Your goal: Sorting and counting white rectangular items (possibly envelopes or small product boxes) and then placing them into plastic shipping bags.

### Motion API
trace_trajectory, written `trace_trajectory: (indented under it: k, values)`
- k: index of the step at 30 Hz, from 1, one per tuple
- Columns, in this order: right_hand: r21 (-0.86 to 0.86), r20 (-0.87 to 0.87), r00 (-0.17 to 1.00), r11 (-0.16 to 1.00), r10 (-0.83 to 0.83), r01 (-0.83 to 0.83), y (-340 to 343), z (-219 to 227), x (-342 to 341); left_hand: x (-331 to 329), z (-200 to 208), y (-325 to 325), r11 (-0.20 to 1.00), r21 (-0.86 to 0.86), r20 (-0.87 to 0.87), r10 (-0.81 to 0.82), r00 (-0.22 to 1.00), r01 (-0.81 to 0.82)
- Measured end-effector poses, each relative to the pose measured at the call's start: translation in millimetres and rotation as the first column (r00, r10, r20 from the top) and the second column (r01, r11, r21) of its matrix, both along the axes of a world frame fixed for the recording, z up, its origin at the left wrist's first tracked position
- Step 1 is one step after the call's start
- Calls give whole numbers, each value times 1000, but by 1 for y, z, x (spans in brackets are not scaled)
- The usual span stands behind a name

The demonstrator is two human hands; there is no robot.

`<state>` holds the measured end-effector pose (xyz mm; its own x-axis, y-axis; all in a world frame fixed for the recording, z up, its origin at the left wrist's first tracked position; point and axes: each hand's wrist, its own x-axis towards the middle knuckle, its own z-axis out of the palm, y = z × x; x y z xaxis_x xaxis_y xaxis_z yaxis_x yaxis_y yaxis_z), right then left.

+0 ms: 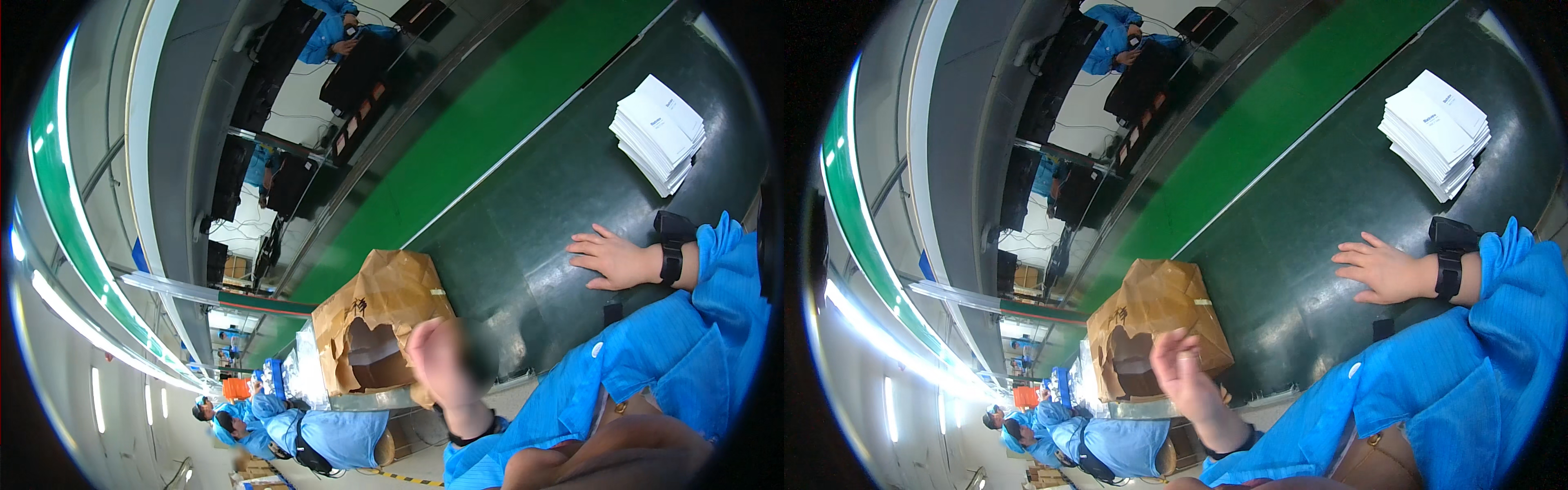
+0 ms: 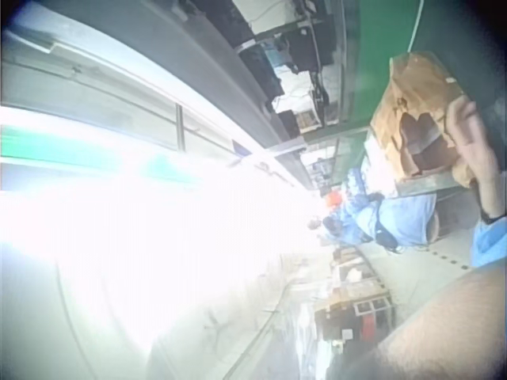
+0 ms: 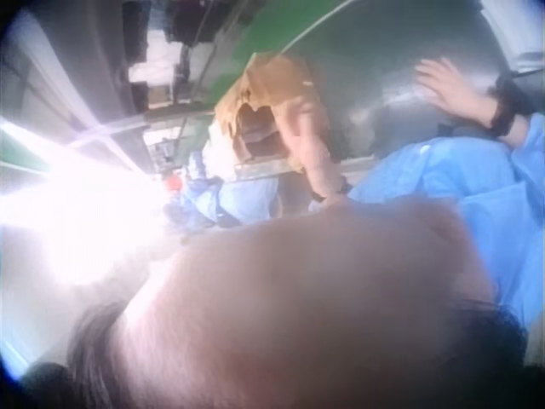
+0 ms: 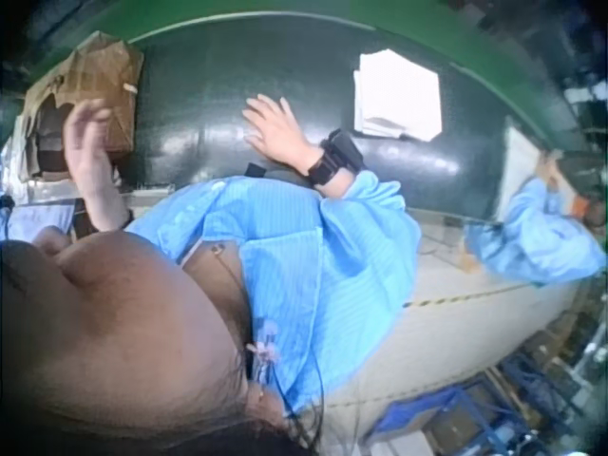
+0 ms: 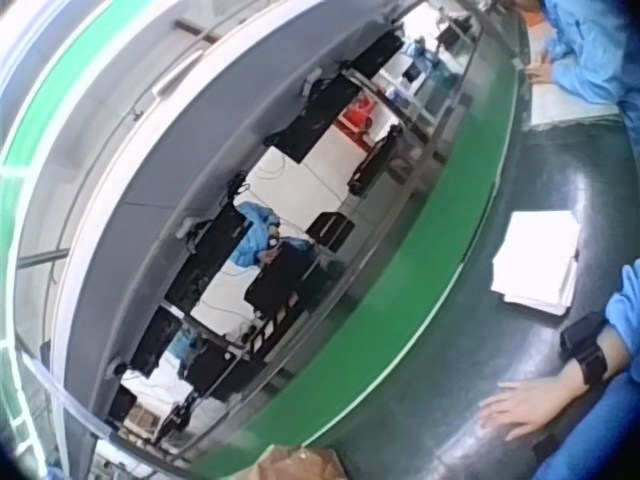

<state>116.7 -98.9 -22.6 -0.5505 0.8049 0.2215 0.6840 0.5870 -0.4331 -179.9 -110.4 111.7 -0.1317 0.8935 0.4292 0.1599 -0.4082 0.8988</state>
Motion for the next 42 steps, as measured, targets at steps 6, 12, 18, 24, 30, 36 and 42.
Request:
trace_trajectory:
  k: [6, 12, 18, 24, 30, 36, 42]
  values:
    - [15, -12, 1000, 1000, -6, 6, 0, -2, 1, -160, -21, 60, 928, -285, 621, 369, 691, -239]
    - [26, -35, 999, 1000, -4, 5, 3, -3, 1, -244, -57, 135, 664, -216, -220, 681, 698, -716]
    - [19, -90, 996, 1000, 22, -21, 10, -8, 2, -255, -48, 147, 486, -43, -683, 623, 380, -873]
    - [8, -109, 994, 1000, 20, -19, 9, -4, 5, -257, -42, 151, 432, 29, -845, 492, 209, -902]
    - [6, -133, 991, 1000, 19, -18, 8, -3, 4, -255, -38, 153, 432, 92, -922, 377, 87, -897]
    - [68, -156, 987, 997, 39, -28, 18, -7, 4, -255, -28, 157, 452, 168, -959, 281, -39, -876]
    - [87, -206, 978, 996, 33, -16, 21, -2, 5, -249, -23, 160, 488, 268, -959, 217, -182, -830]
